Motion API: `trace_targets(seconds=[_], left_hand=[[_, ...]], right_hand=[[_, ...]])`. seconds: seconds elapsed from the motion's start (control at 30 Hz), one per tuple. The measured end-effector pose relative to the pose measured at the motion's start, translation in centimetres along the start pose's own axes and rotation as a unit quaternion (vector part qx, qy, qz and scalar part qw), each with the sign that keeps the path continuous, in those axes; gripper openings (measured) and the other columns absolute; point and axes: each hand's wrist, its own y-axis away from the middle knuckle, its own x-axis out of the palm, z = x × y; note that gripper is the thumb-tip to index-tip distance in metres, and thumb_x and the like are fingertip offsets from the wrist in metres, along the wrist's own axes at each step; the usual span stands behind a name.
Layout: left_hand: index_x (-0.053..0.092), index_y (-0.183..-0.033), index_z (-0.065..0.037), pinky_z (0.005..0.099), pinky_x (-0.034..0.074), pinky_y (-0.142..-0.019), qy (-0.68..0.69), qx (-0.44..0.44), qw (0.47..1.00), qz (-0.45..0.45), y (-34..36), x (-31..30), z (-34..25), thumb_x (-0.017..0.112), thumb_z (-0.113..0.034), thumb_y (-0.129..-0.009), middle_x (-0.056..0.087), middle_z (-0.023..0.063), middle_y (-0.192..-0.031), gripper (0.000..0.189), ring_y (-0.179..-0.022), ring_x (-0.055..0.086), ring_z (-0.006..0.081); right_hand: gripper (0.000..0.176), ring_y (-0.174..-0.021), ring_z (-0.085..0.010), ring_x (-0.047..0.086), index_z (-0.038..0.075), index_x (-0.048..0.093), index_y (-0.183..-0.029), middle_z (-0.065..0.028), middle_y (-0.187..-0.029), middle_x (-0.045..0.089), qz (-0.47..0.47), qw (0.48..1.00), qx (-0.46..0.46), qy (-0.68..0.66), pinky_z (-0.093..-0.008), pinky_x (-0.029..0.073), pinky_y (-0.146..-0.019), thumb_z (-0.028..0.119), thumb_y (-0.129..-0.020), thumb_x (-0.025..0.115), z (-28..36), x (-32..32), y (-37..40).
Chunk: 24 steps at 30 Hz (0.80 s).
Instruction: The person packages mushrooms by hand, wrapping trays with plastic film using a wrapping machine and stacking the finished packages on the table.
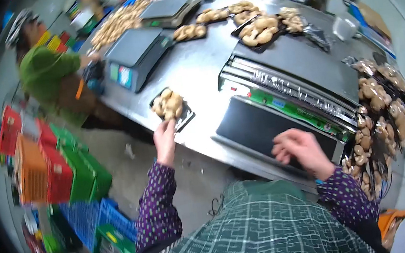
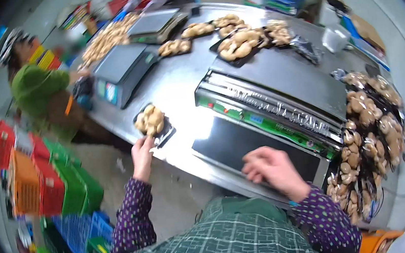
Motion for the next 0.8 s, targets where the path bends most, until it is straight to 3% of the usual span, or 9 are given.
trace_targets(seconds=[0.07,0.2,0.23,0.27,0.37,0.47,0.6,0.7,0.8], left_hand=[[0.059,-0.098,0.007,0.0230,0.044,-0.064,-0.004,0.032,0.999,0.041,-1.8,-0.2,-1.7,0.057,-0.017,-0.088,0.062,0.0054,-0.082,0.026,-0.073,0.054,0.0089],[0.060,-0.095,0.004,0.0188,0.040,-0.059,0.064,0.011,0.992,0.105,-5.6,1.8,-2.3,0.057,-0.016,-0.088,0.058,0.0002,-0.076,0.021,-0.067,0.050,0.0046],[0.059,-0.102,0.003,0.0175,0.041,-0.056,0.046,0.043,0.990,0.129,-7.0,2.7,-1.7,0.057,-0.018,-0.089,0.060,0.0032,-0.081,0.025,-0.066,0.053,0.0053],[0.057,-0.105,0.003,0.0197,0.043,-0.060,0.060,0.014,0.980,0.191,-8.6,3.6,-1.0,0.057,-0.019,-0.089,0.061,0.0041,-0.085,0.027,-0.071,0.055,0.0078],[0.058,-0.104,0.005,0.0244,0.047,-0.071,0.070,0.074,0.975,0.197,-8.6,8.3,-5.2,0.061,-0.017,-0.086,0.063,0.0085,-0.089,0.028,-0.079,0.057,0.0124],[0.057,-0.105,0.005,0.0263,0.047,-0.074,0.034,0.153,0.959,0.235,-10.1,12.8,-8.3,0.063,-0.018,-0.084,0.063,0.0114,-0.090,0.031,-0.083,0.059,0.0148],[0.055,-0.109,0.004,0.0371,0.045,-0.084,-0.068,0.278,0.934,0.215,-13.1,18.8,-12.3,0.065,-0.031,-0.080,0.061,0.0208,-0.103,0.047,-0.098,0.058,0.0317],[0.051,-0.116,0.004,0.0387,0.040,-0.092,-0.100,0.287,0.928,0.215,-14.7,23.1,-15.2,0.066,-0.040,-0.077,0.056,0.0223,-0.113,0.061,-0.108,0.052,0.0323],[0.042,-0.127,0.004,0.0415,0.034,-0.098,-0.245,0.298,0.892,0.235,-14.7,26.5,-18.1,0.072,-0.054,-0.063,0.047,0.0238,-0.124,0.091,-0.117,0.045,0.0341]], right_hand=[[0.025,-0.067,-0.0113,0.060,-0.003,0.055,-0.104,-0.0095,-0.082,0.063,0.052,0.999,0.010,0.011,-0.0213,0.048,-0.058,0.018,-0.092,0.054,0.4,2.7,-3.4],[0.025,-0.068,-0.0098,0.060,-0.003,0.057,-0.102,-0.0074,-0.082,0.062,0.011,0.999,-0.041,0.034,-0.0208,0.048,-0.057,0.020,-0.092,0.054,2.4,3.1,-6.7],[0.023,-0.068,-0.0100,0.061,-0.002,0.057,-0.102,-0.0079,-0.083,0.063,-0.017,0.998,-0.039,0.046,-0.0205,0.048,-0.057,0.018,-0.092,0.052,2.8,2.6,-7.1],[0.022,-0.069,-0.0103,0.062,-0.002,0.057,-0.103,-0.0084,-0.083,0.063,-0.044,0.997,-0.036,0.059,-0.0201,0.049,-0.058,0.016,-0.093,0.051,3.3,1.9,-7.4],[0.024,-0.068,-0.0109,0.062,-0.004,0.057,-0.101,-0.0085,-0.082,0.063,-0.109,0.991,-0.038,0.064,-0.0199,0.049,-0.057,0.018,-0.093,0.051,5.0,-0.4,-7.9],[0.025,-0.067,-0.0108,0.061,-0.004,0.056,-0.101,-0.0083,-0.082,0.062,-0.149,0.984,-0.064,0.072,-0.0206,0.048,-0.056,0.019,-0.093,0.051,7.0,-2.6,-9.3],[0.027,-0.065,-0.0112,0.060,-0.006,0.055,-0.098,-0.0081,-0.080,0.062,-0.190,0.976,-0.077,0.067,-0.0223,0.048,-0.054,0.021,-0.091,0.053,9.4,-6.2,-13.3],[0.028,-0.068,-0.0110,0.060,-0.006,0.056,-0.096,-0.0076,-0.080,0.062,-0.219,0.959,-0.123,0.131,-0.0240,0.048,-0.054,0.021,-0.089,0.055,10.8,-10.2,-18.6],[0.032,-0.073,-0.0190,0.063,-0.006,0.058,-0.095,-0.0128,-0.080,0.063,-0.284,0.927,-0.148,0.198,-0.0312,0.050,-0.060,0.024,-0.084,0.059,11.1,-14.4,-25.4]])
